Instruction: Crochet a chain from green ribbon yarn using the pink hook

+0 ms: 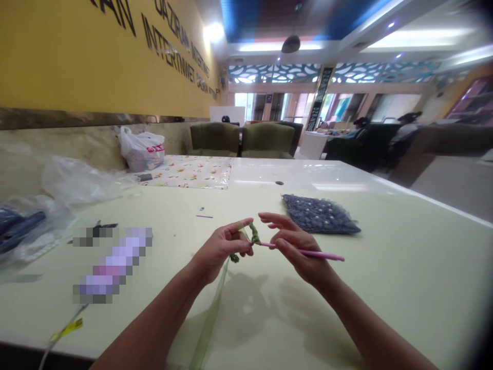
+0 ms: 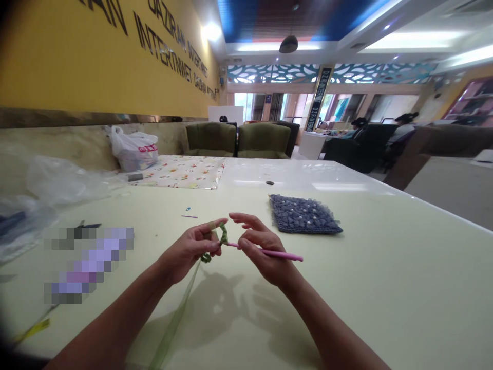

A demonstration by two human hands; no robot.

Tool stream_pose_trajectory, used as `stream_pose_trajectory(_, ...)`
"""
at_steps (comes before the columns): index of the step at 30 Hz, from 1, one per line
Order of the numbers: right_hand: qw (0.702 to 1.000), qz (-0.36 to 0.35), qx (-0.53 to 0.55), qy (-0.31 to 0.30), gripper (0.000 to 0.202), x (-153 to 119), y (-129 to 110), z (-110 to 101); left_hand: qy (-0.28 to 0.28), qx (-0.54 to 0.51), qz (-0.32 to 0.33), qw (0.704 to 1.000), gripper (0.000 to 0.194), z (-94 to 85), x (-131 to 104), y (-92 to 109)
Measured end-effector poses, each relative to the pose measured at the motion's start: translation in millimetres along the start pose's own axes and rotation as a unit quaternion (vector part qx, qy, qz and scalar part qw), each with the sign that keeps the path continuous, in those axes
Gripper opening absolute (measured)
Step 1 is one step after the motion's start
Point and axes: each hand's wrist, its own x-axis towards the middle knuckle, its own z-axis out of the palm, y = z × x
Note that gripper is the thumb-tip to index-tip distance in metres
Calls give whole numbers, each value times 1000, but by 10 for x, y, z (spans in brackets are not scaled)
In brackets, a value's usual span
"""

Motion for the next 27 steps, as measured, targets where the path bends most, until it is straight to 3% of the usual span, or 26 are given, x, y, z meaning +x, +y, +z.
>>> stream_pose_trajectory(5, 999, -23, -37, -11, 25, 6, -24, -15, -38, -27, -23, 999, 68, -30, -26, 47)
stream_pose_trajectory(14, 998, 36, 33, -27, 28, 13, -29, -68, 16, -46, 0, 999, 47, 2, 9, -17)
stream_pose_trajectory(21, 1000, 10, -7, -11, 25, 15, -40, -34, -41, -57, -40, 997, 60, 1, -17, -12)
stream_pose_trajectory(27, 999, 4, -35, -28, 27, 24, -41, -66, -18, -57, -39, 997, 54, -27, -11, -1)
